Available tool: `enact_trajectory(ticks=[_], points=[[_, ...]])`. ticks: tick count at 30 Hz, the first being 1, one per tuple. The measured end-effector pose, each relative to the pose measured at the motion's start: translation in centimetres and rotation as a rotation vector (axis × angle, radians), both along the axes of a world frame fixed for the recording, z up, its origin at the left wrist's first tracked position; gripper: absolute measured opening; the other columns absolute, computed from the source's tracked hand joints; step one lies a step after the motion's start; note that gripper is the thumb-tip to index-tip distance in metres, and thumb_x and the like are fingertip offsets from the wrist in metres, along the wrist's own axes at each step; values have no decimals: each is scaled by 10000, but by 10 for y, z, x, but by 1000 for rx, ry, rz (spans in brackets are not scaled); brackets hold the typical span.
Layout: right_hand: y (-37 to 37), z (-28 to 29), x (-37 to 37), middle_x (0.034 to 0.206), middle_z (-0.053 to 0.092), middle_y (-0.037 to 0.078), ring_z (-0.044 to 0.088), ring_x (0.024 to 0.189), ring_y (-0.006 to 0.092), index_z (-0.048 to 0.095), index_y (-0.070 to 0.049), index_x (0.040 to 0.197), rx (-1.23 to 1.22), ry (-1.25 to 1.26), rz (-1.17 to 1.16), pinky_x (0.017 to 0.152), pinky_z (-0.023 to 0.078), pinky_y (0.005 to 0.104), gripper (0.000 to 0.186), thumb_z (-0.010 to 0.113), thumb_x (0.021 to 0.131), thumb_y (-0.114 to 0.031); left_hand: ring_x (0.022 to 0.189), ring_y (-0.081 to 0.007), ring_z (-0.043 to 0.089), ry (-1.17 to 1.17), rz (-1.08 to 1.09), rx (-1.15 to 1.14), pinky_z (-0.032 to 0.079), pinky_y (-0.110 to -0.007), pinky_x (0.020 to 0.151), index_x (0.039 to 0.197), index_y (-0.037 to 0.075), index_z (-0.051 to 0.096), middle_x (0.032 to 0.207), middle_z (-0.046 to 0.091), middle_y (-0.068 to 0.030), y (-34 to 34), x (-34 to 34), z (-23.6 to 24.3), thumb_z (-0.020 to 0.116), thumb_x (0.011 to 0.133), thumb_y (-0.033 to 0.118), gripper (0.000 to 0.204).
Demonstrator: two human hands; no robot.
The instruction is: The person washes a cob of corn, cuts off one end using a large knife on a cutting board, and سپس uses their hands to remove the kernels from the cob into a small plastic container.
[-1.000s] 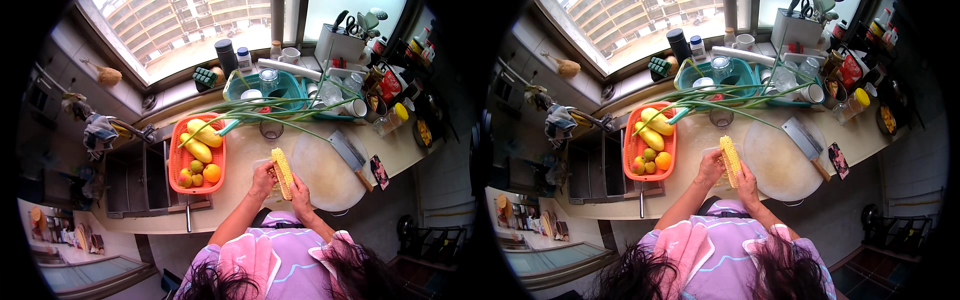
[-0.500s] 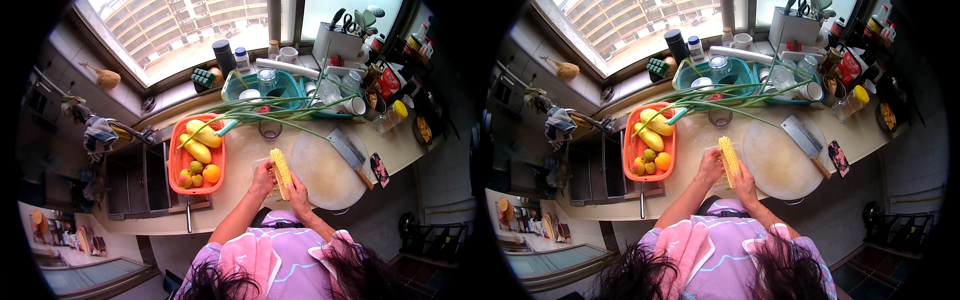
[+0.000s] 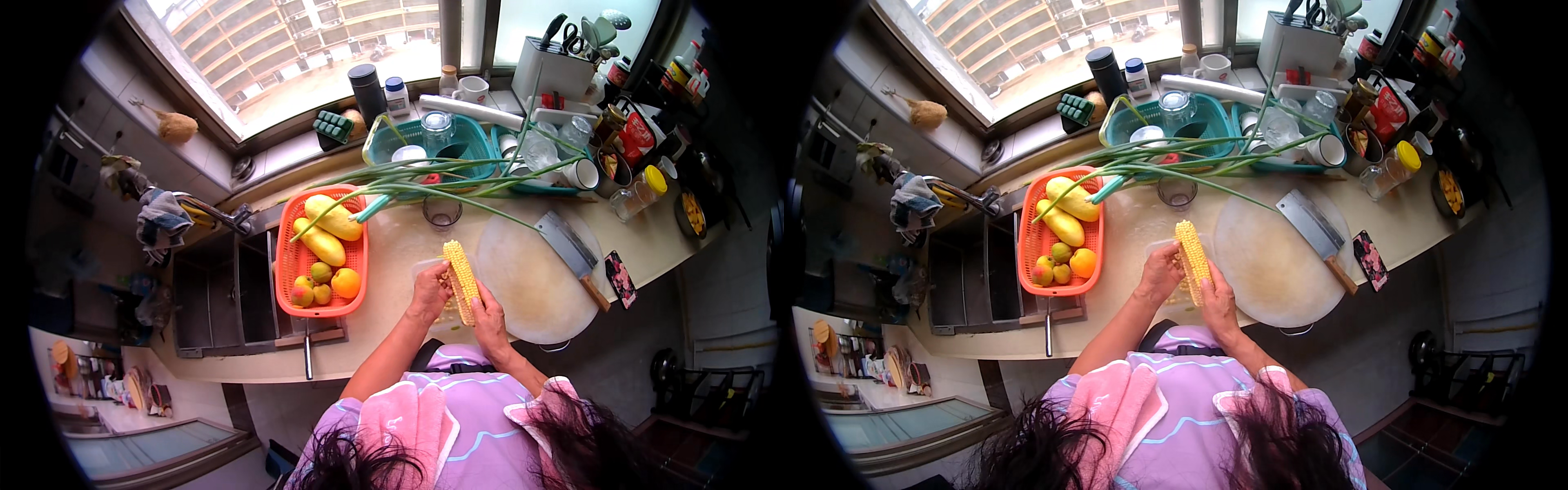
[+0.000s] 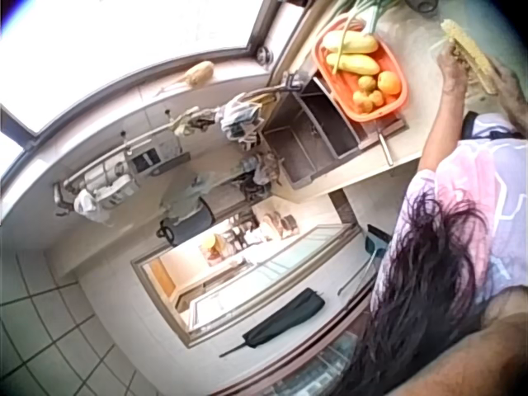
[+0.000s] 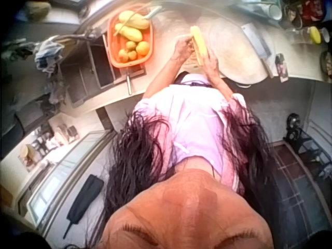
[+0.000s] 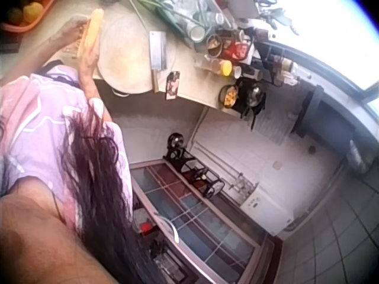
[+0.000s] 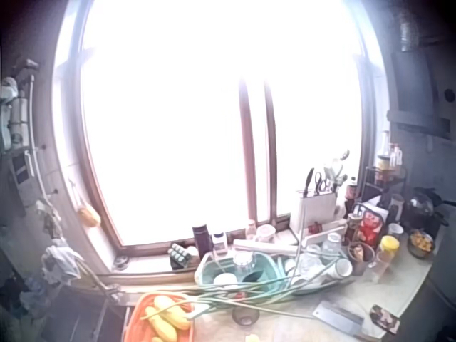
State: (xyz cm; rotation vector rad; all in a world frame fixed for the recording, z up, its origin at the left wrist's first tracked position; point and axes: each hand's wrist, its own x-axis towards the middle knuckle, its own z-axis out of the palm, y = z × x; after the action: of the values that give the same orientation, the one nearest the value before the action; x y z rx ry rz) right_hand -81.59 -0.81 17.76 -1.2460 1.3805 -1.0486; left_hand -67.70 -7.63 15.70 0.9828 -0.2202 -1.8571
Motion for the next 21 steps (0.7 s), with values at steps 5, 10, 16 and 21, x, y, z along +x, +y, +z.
enact_trajectory(ticks=[5,10,16,21], points=[[1,1,-1,1244,549,167,520,1137,213,414,57,1340,-6,62,3,983,389,301,438,437,931,-97,908,-203,605,84,-92,42,486,-348,847,1074,47,586,986,632,-75,-2,2,-2,469,905,186,248],[2,-2,1,1245,549,169,521,1137,213,414,56,1340,13,40,-1,983,390,301,439,438,932,-103,909,-219,598,102,-115,3,479,-366,863,1062,31,587,991,628,-87,-3,7,-16,447,842,109,272],[0,3,0,1247,546,150,516,1133,192,406,52,1352,68,-35,-1,975,394,289,436,436,944,-97,922,-211,582,128,-49,3,466,-370,878,1040,21,599,1001,626,-89,-2,7,-3,462,863,147,257],[-1,-2,-1,1248,545,132,515,1124,173,407,49,1356,77,-109,6,965,399,278,428,432,950,-84,933,-211,582,133,-22,51,462,-379,888,1052,35,607,998,627,-80,-2,5,2,482,926,239,270]])
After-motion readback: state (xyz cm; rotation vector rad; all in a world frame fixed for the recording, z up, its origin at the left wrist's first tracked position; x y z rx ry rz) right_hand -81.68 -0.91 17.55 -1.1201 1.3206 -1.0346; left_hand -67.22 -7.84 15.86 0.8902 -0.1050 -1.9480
